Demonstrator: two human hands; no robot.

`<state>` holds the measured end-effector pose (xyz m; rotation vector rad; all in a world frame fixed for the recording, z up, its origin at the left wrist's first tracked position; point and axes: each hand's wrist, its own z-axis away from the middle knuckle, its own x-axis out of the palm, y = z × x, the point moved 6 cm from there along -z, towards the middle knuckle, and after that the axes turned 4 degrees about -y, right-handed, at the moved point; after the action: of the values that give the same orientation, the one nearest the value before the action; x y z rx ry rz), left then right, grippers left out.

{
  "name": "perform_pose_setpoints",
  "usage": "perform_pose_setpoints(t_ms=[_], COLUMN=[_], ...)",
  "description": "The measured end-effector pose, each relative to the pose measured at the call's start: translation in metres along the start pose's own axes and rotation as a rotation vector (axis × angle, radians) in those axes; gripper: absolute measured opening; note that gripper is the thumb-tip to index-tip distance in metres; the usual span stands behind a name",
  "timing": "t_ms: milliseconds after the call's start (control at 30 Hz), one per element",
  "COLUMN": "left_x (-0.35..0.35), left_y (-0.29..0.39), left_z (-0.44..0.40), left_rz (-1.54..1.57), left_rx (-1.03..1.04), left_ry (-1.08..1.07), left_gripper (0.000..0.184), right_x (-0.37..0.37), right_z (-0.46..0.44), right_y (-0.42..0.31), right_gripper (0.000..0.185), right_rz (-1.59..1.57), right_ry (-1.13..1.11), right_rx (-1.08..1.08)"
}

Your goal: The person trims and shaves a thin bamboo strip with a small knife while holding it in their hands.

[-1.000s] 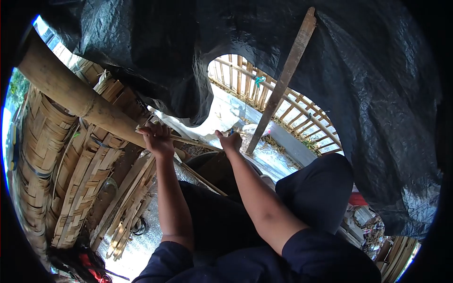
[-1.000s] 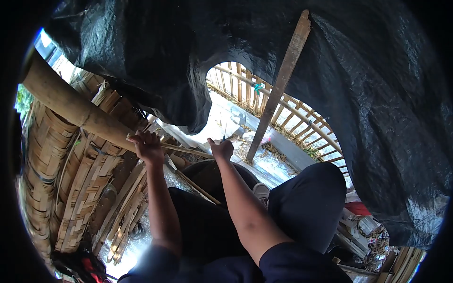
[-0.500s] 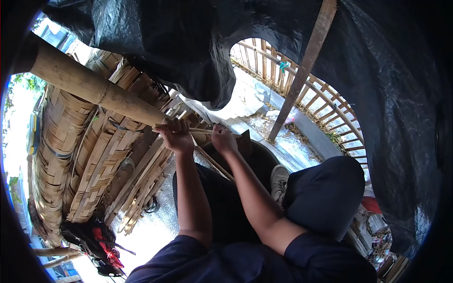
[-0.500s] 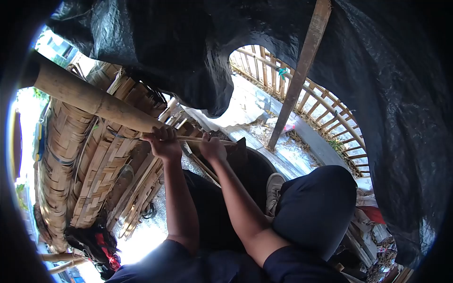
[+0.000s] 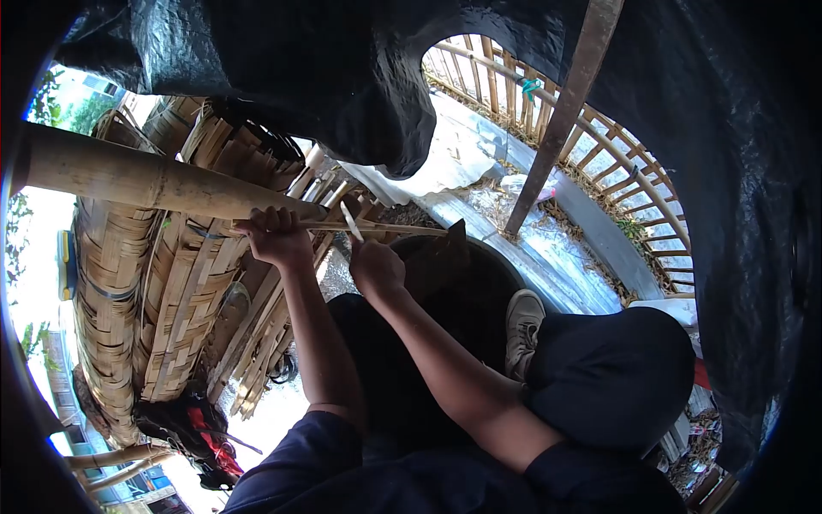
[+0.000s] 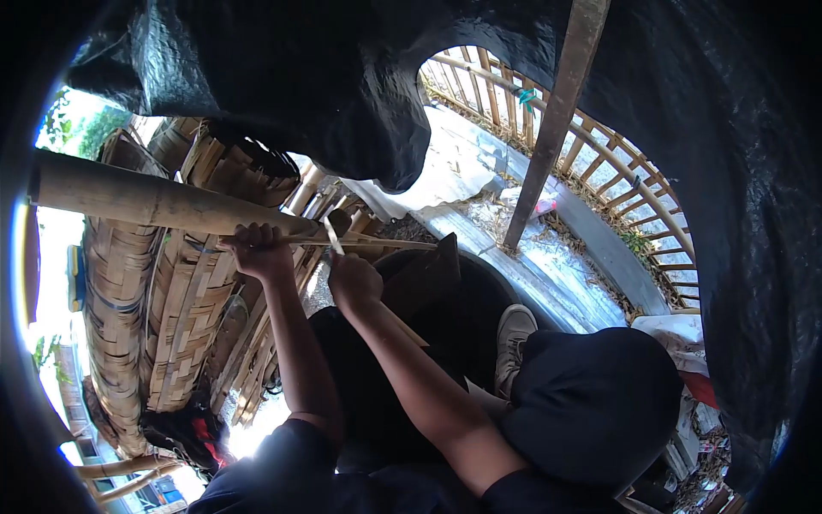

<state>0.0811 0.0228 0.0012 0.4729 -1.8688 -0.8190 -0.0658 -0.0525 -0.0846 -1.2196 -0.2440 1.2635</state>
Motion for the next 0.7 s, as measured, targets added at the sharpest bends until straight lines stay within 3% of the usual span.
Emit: perform_pose_setpoints(t_ms=[67,133,233,267,333,367,533,600,667,700], left_x=[0.004,0.021,0.043,0.045,0.035,0.029,0.035,0.044,0.040,0.032], left_y=[-0.001,-0.007,-0.011,-0.011,-0.010,-0.009,-0.010,-0.011,-0.009,-0.009], left_z=[-0.002,0.000,0.002,0.003,0.001,-0.001,0.003,0.004,0.003,0.003], left_rz=[0.028,0.066,0.080,0.052,0.041,0.038,0.078,0.047,0.012,0.029], left_rx=[-0.022,-0.040,-0.049,-0.044,-0.053,-0.042,-0.049,-0.038,-0.022,-0.028], left_ry=[-0.062,-0.096,-0.143,-0.158,-0.093,-0.107,-0.144,-0.148,-0.102,-0.062], left_gripper=[0.051,0.050,0.049,0.049,0.049,0.049,0.049,0.049,0.049,0.050], right_x=[-0.011,-0.011,-0.021,-0.018,-0.023,-0.019,-0.024,-0.023,-0.017,-0.019], right_z=[0.014,0.009,-0.013,-0.021,-0.027,-0.031,0.005,-0.005,-0.024,-0.026], right_y=[-0.028,-0.031,0.028,0.045,0.044,0.045,-0.031,-0.021,0.029,0.035], right_gripper=[0.048,0.049,0.057,0.057,0.062,0.064,0.058,0.057,0.059,0.059], right_rz=[-0.003,-0.052,-0.069,-0.067,-0.164,-0.044,-0.128,-0.077,-0.061,-0.064], right_ry=[0.001,-0.017,0.004,0.001,-0.011,-0.060,-0.030,-0.021,0.039,0.040], right_rx=[-0.171,-0.197,0.106,0.111,-0.041,0.023,-0.223,-0.205,-0.001,0.001])
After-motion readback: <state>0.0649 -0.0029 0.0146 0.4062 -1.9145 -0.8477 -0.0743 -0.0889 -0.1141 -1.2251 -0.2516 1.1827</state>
